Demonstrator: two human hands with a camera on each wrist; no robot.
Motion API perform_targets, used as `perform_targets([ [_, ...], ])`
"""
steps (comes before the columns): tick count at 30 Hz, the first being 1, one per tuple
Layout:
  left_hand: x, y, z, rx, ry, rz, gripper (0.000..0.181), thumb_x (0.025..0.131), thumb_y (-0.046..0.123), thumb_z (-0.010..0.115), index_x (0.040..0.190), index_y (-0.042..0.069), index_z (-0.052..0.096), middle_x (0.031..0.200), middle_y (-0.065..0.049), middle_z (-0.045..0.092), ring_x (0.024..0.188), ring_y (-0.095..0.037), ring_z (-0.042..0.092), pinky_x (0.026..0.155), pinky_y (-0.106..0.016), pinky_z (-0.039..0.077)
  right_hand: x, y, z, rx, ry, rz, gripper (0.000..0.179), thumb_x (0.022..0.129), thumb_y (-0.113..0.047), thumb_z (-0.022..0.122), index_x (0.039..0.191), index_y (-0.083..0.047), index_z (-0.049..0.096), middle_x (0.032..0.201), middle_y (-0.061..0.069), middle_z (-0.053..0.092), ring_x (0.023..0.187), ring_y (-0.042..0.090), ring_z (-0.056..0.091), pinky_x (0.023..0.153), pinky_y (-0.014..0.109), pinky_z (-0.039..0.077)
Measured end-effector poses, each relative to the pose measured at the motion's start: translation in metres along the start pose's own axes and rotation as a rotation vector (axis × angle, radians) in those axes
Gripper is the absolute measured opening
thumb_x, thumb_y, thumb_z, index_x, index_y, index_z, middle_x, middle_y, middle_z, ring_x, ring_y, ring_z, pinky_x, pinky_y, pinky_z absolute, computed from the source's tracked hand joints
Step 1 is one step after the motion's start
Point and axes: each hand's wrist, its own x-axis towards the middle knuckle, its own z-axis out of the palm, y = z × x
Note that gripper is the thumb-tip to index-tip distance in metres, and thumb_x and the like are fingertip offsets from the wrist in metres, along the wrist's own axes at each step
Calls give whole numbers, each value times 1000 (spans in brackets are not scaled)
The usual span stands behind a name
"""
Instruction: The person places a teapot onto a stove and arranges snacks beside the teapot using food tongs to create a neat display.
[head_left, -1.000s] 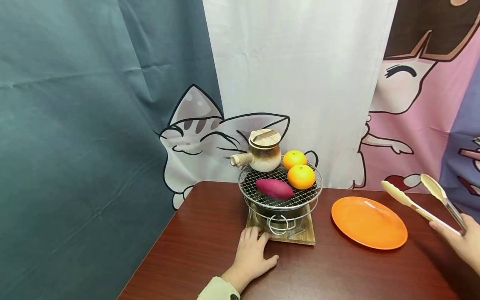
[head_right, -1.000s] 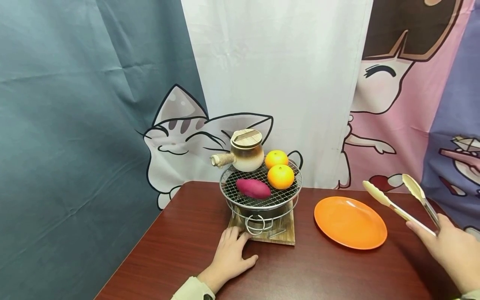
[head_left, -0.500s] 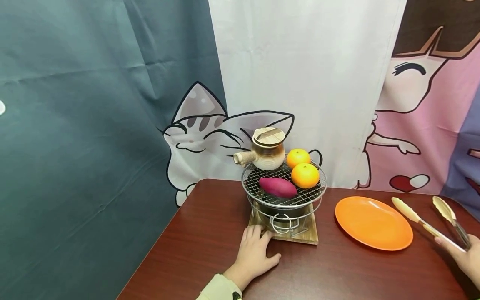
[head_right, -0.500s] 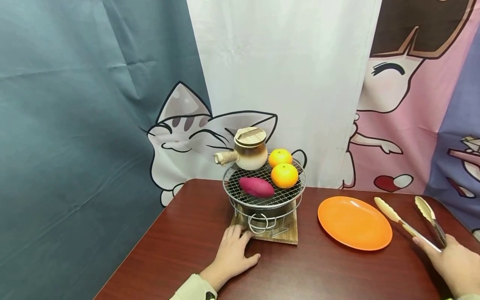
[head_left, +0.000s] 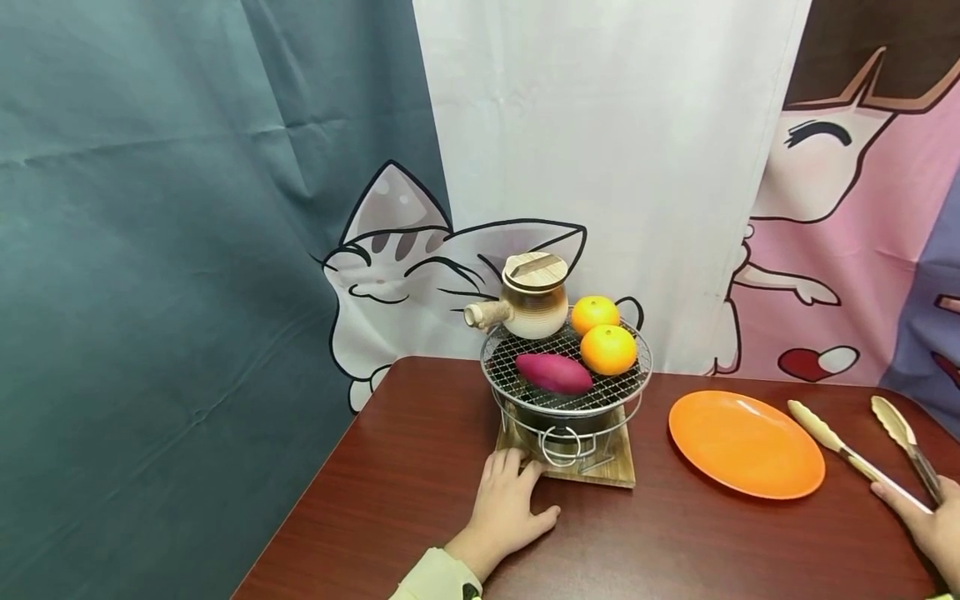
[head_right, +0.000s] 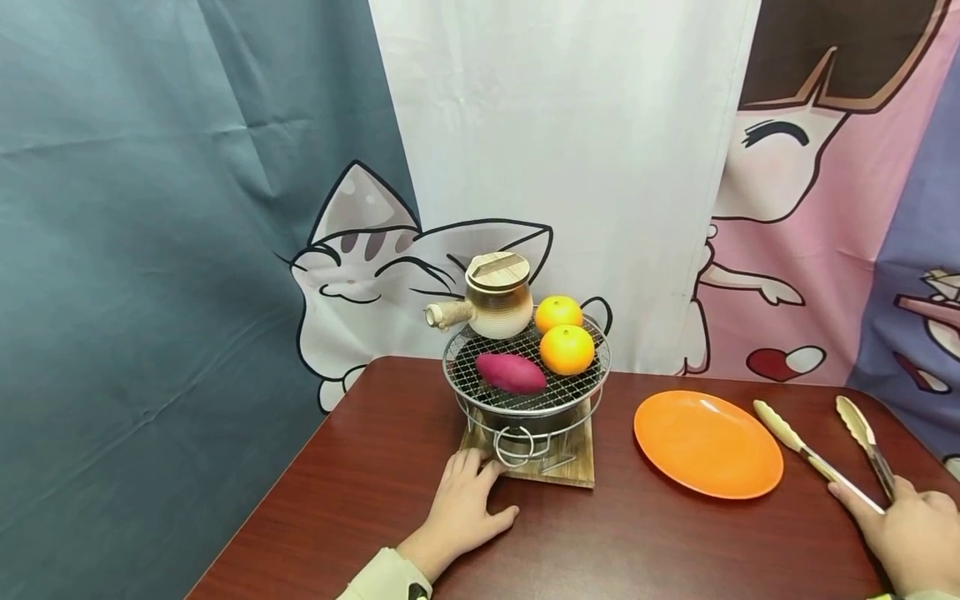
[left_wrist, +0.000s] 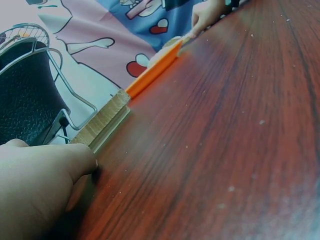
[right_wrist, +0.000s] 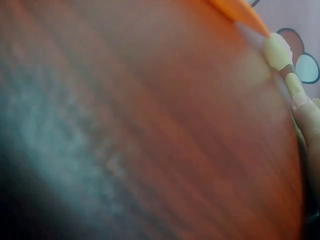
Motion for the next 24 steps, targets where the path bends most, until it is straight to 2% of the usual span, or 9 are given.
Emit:
perform_targets([
  [2, 0, 0, 0, 0, 0, 0, 53, 70, 55, 76, 113, 25, 67, 115, -4, 53, 112, -25, 49, 102, -43, 38, 1, 0, 0, -21, -19, 8, 44, 85, -17, 73, 97, 21, 54, 62, -33, 38, 50, -9, 36, 45, 19, 33],
  [4, 0, 0, 0, 2, 0, 2, 53, 70, 55, 76, 112, 25, 67, 115, -4, 52, 112, -24, 48, 101, -43, 38, 2, 0, 0, -44, -26, 24, 45, 86, -18, 73, 99, 21, 54, 59, -21, 45, 50, -8, 36, 45, 19, 33],
  [7, 0, 0, 1, 8, 2, 5, 54, 69, 55, 76, 112, 25, 67, 113, -3, 51, 110, -25, 49, 101, -43, 38, 5, 1, 2, -82, -29, 65, 46, 86, -19, 71, 103, 20, 53, 58, 10, 53, 49, 0, 40, 44, 21, 33],
  [9, 0, -1, 1, 12, 4, 5, 54, 68, 55, 77, 112, 25, 67, 111, -3, 51, 109, -25, 49, 101, -43, 38, 7, 1, 3, -129, -36, 86, 51, 87, -22, 69, 106, 21, 49, 66, 31, 52, 49, 19, 49, 44, 25, 34],
  [12, 2, -2, 1, 11, 8, 3, 55, 68, 55, 78, 112, 25, 67, 110, -3, 51, 109, -25, 50, 101, -43, 39, 10, 0, 5, -188, -39, 95, 59, 88, -28, 66, 109, 22, 43, 81, 48, 48, 62, 53, 53, 47, 38, 39],
  [13, 2, -2, 1, 10, 8, 2, 55, 67, 55, 78, 112, 25, 67, 111, -3, 51, 109, -25, 50, 101, -43, 39, 10, 0, 5, -206, -31, 91, 60, 88, -30, 65, 107, 22, 42, 82, 49, 47, 69, 61, 50, 48, 43, 39],
  [15, 3, -2, 1, 10, 9, 4, 55, 68, 55, 78, 112, 25, 67, 111, -2, 51, 109, -25, 49, 100, -43, 39, 10, -1, 6, -213, -2, 84, 58, 89, -31, 64, 102, 21, 41, 81, 50, 45, 76, 66, 48, 51, 51, 40],
  [20, 3, -1, 0, 2, 1, 6, 54, 69, 54, 77, 112, 25, 67, 111, -2, 51, 109, -24, 49, 100, -43, 39, 11, -2, 7, -203, 46, 69, 50, 89, -26, 62, 96, 19, 41, 81, 49, 43, 81, 67, 46, 59, 59, 37],
  [24, 1, -1, -2, -6, 4, 1, 54, 68, 54, 78, 112, 24, 68, 110, -2, 51, 109, -24, 49, 99, -43, 40, 12, -1, 9, -236, 28, 92, 52, 91, -26, 60, 99, 21, 38, 86, 51, 42, 86, 68, 45, 70, 65, 38],
])
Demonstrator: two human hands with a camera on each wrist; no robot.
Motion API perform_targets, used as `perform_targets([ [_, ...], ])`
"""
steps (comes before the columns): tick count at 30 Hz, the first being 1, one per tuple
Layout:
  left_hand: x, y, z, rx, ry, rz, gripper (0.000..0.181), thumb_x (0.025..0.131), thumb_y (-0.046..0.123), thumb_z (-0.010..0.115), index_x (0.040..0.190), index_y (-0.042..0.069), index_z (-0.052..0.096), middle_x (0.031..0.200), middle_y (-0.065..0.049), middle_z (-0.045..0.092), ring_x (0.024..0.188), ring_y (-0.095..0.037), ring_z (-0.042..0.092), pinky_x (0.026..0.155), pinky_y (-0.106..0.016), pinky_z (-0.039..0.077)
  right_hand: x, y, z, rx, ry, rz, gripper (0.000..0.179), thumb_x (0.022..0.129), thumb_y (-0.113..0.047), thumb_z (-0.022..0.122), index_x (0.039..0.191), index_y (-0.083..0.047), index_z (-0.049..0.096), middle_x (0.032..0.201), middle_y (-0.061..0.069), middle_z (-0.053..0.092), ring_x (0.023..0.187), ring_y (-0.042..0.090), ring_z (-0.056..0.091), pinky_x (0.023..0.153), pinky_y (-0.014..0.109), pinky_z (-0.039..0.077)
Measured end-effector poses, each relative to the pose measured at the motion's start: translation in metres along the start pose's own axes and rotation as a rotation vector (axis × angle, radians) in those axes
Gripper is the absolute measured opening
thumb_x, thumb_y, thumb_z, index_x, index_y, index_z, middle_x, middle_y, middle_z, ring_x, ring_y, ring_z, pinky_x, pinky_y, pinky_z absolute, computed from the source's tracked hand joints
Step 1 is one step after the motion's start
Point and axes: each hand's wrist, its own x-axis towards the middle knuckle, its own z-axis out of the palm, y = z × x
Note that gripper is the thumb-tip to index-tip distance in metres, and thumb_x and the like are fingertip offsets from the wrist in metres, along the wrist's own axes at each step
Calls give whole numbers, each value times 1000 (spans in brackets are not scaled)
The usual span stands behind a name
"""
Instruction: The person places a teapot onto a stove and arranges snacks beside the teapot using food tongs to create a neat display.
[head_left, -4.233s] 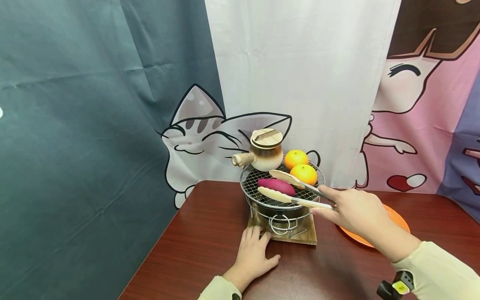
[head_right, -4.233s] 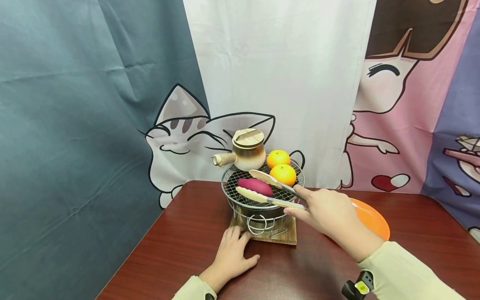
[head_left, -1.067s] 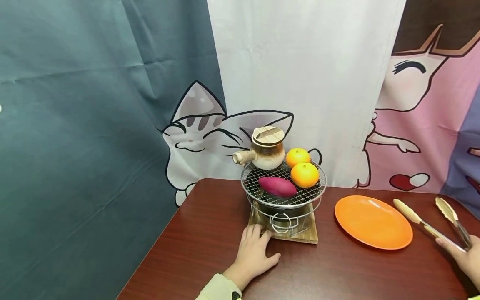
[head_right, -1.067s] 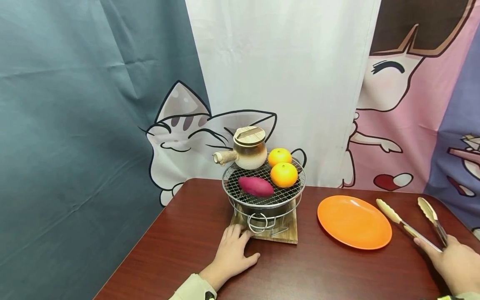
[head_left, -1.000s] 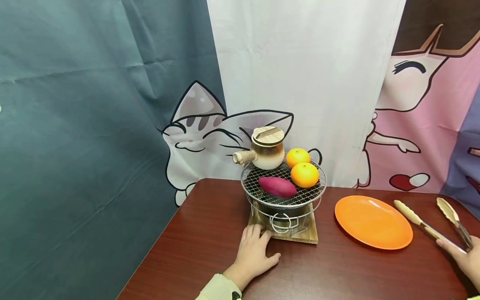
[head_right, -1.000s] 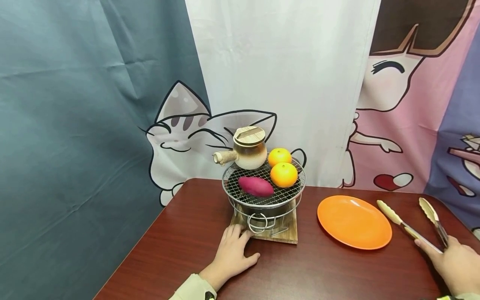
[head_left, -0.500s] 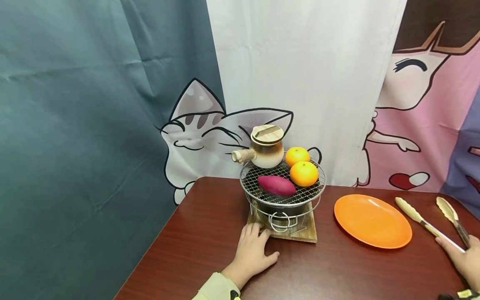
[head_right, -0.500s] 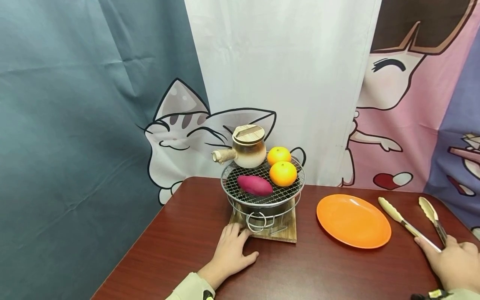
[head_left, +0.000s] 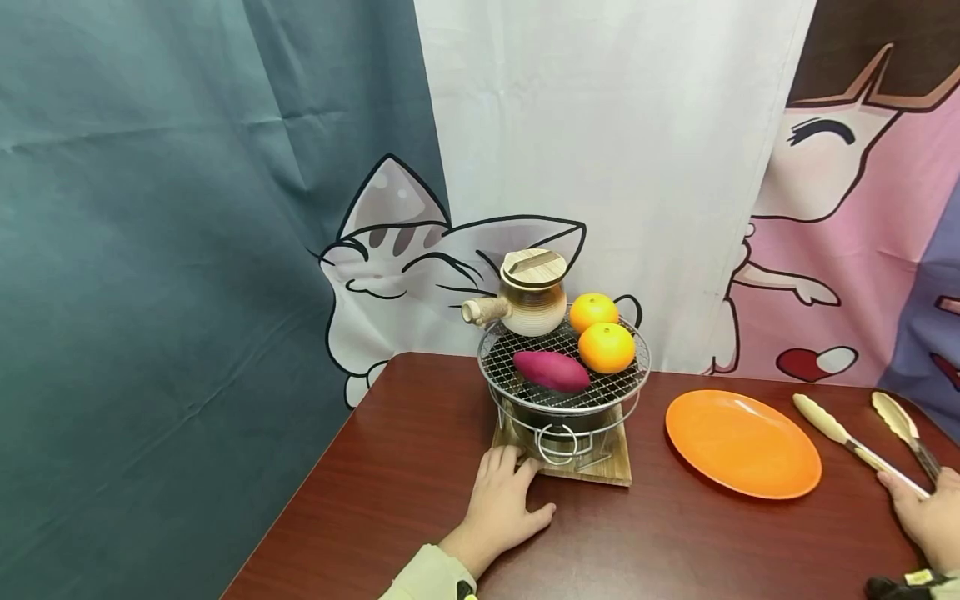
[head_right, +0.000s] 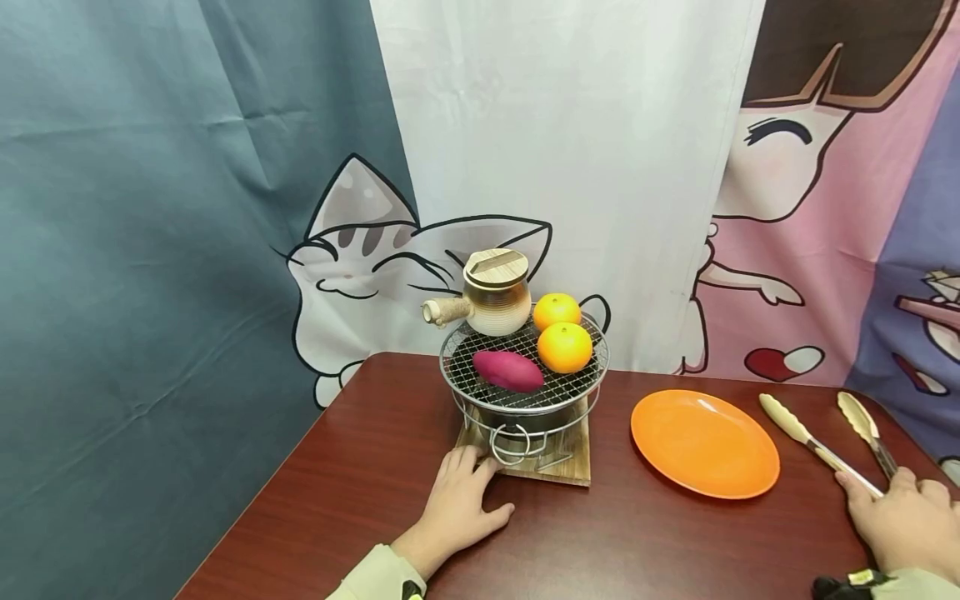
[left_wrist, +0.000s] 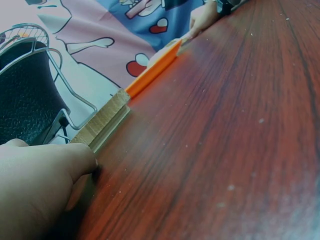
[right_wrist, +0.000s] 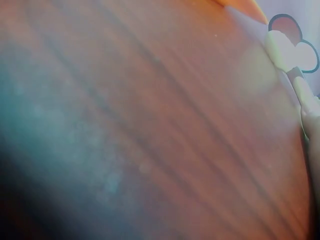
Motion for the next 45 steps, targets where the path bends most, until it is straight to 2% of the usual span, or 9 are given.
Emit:
perform_targets([
  [8, -1, -3, -1, -2, 15, -3, 53, 68, 53, 78, 109, 22, 67, 111, -3, 52, 110, -25, 49, 100, -44, 39, 4, 3, 2, -87, -121, 103, 60, 98, -32, 50, 110, 21, 27, 106, 59, 36, 99, 72, 41, 84, 70, 38],
  [20, -1, -3, -1, 0, -9, -24, 53, 69, 54, 78, 109, 21, 67, 113, -4, 52, 113, -27, 49, 102, -44, 39, 1, -3, -4, -66, -144, 145, 81, 94, -34, 55, 138, 23, 19, 125, 52, 32, 117, 67, 35, 98, 70, 33],
  [25, -1, -4, 0, 1, 11, -8, 53, 68, 53, 78, 109, 21, 67, 111, -4, 52, 111, -27, 50, 101, -44, 39, -1, -5, -3, 26, -54, 120, 79, 92, -26, 56, 144, 22, 21, 129, 52, 35, 118, 67, 37, 101, 70, 31],
  [28, -1, -4, -1, -10, -1, -5, 52, 69, 53, 78, 109, 22, 67, 110, -4, 52, 110, -26, 50, 100, -44, 40, -5, -10, -3, 76, 38, 34, 70, 88, -20, 56, 137, 24, 32, 123, 51, 38, 115, 66, 37, 98, 70, 30],
  [30, -1, -4, -4, -18, -25, -6, 51, 70, 53, 77, 110, 22, 67, 110, -3, 52, 110, -25, 50, 99, -44, 41, -9, -14, -2, 38, 81, -54, 65, 86, -20, 57, 128, 25, 38, 118, 50, 41, 111, 67, 38, 95, 70, 30],
  [33, -1, -5, -12, -39, -83, -18, 50, 73, 53, 76, 113, 24, 68, 113, -1, 53, 113, -23, 50, 100, -46, 42, -15, -32, -4, -93, 16, -136, 67, 90, -31, 58, 129, 19, 40, 125, 47, 38, 120, 66, 30, 100, 73, 21],
  [36, -2, -8, -22, -58, -167, -44, 53, 77, 55, 73, 121, 26, 67, 125, -3, 54, 121, -25, 49, 102, -50, 41, -19, -67, -7, -214, -126, -193, 78, 95, -50, 54, 141, 11, 36, 140, 42, 30, 135, 63, 14, 103, 79, 7],
  [40, -4, -9, -34, -92, -285, -129, 65, 82, 61, 66, 138, 28, 60, 144, -10, 48, 135, -36, 41, 109, -59, 34, -31, -128, -8, -211, -231, -288, 83, 97, -58, 49, 152, 0, 29, 151, 38, 20, 143, 60, -6, 96, 86, -3],
  [45, -8, -5, -54, -156, -422, -266, 84, 84, 73, 58, 155, 30, 42, 159, -24, 31, 147, -50, 22, 115, -68, 17, -69, -192, -5, -201, -361, -424, 89, 95, -64, 51, 160, -10, 21, 158, 33, 14, 144, 60, -8, 91, 90, -4],
])
